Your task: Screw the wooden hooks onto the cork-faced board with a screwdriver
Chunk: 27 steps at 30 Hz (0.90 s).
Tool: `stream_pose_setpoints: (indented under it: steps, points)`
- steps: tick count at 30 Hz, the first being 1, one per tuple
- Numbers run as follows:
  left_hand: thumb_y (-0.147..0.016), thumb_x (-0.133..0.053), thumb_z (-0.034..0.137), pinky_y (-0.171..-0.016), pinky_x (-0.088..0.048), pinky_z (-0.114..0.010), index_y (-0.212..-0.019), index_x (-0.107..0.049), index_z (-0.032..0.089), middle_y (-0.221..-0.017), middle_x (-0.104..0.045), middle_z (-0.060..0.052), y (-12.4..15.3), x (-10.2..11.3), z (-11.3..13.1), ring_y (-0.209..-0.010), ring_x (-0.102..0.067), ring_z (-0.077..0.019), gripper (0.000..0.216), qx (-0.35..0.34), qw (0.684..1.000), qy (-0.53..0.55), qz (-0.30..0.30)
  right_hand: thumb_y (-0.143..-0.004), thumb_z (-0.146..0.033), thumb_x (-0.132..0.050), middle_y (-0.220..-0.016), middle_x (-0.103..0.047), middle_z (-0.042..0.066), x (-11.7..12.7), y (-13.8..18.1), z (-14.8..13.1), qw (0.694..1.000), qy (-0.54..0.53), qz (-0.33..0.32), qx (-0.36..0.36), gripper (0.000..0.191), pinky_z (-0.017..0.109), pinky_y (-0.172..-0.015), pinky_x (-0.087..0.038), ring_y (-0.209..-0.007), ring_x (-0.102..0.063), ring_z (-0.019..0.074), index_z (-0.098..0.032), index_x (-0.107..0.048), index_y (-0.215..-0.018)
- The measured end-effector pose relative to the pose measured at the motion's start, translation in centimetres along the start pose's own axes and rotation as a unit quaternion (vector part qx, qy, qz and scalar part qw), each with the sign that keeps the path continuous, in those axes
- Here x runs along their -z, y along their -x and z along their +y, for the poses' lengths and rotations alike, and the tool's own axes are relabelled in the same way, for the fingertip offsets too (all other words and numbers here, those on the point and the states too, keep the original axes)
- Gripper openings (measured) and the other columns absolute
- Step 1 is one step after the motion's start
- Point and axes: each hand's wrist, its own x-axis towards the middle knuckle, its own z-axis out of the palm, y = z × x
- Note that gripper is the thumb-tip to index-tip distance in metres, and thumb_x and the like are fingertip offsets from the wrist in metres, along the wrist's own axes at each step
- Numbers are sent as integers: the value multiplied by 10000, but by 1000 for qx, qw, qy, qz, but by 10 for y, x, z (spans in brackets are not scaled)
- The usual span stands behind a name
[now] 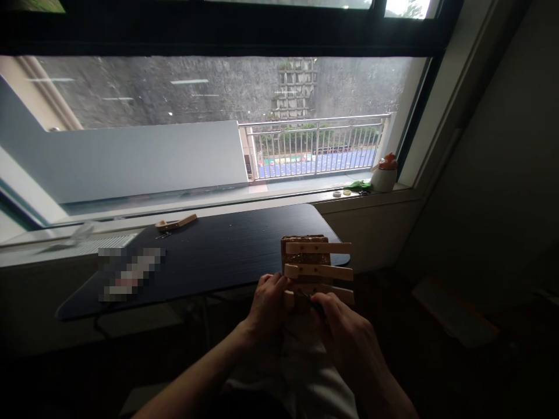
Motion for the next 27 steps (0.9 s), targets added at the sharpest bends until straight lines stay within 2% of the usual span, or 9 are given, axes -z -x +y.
stream_pose_setpoints:
  steps: [8, 11, 14, 17, 21, 27]
  points:
    - [-720, -501, 145, -830, -348, -345, -903, -546, 202, -881, -601, -35, 0, -4, -1, -812, -544, -191, 197, 0, 1000, -9, 11, -897, -324, -443, -821, -703, 30, -8, 4, 11, 997, 48, 43, -52, 182, 220, -538, -474, -626, -666, 141, -203, -535, -996]
    - [-737, -490, 145, -821, -348, -342, -882, -547, 203, -857, -597, -33, 0, -4, 0, -797, -541, -188, 166, 1, 1000, -11, 22, -894, -327, -433, -816, -703, 22, -5, 3, 8, 996, 62, 32, -58, 192, 225, -532, -476, -625, -665, 142, -205, -535, -1002]
    - [-750, -487, 147, -830, -343, -345, -897, -550, 207, -860, -599, -31, 1, -3, 1, -797, -542, -187, 171, -6, 1000, -4, 21, -884, -299, -422, -870, -697, 17, -1, 1, 3, 997, 64, 8, -39, 209, 233, -556, -484, -666, -666, 143, -222, -536, -1042]
    - [-759, -509, 175, -831, -343, -345, -904, -548, 207, -869, -602, -28, 1, -3, 0, -803, -544, -187, 154, -7, 1000, 3, 18, -882, -273, -399, -978, -678, 38, 1, -1, -1, 999, 42, 15, -5, 241, 231, -620, -499, -765, -665, 143, -229, -531, -1079]
    - [-746, -539, 190, -839, -341, -350, -907, -550, 208, -869, -598, -27, 0, -4, -2, -809, -545, -189, 163, -2, 1000, 0, 12, -888, -258, -410, -954, -676, 38, -2, -1, 0, 1000, 21, 16, 15, 218, 218, -648, -493, -771, -656, 134, -229, -534, -1064]
    - [-743, -521, 168, -828, -348, -346, -912, -545, 207, -867, -598, -27, 0, -5, -4, -811, -543, -190, 175, -7, 1000, -4, 16, -885, -325, -455, -846, -698, 12, -6, 0, 7, 998, 37, 36, -40, 191, 221, -570, -480, -628, -659, 132, -224, -566, -1003]
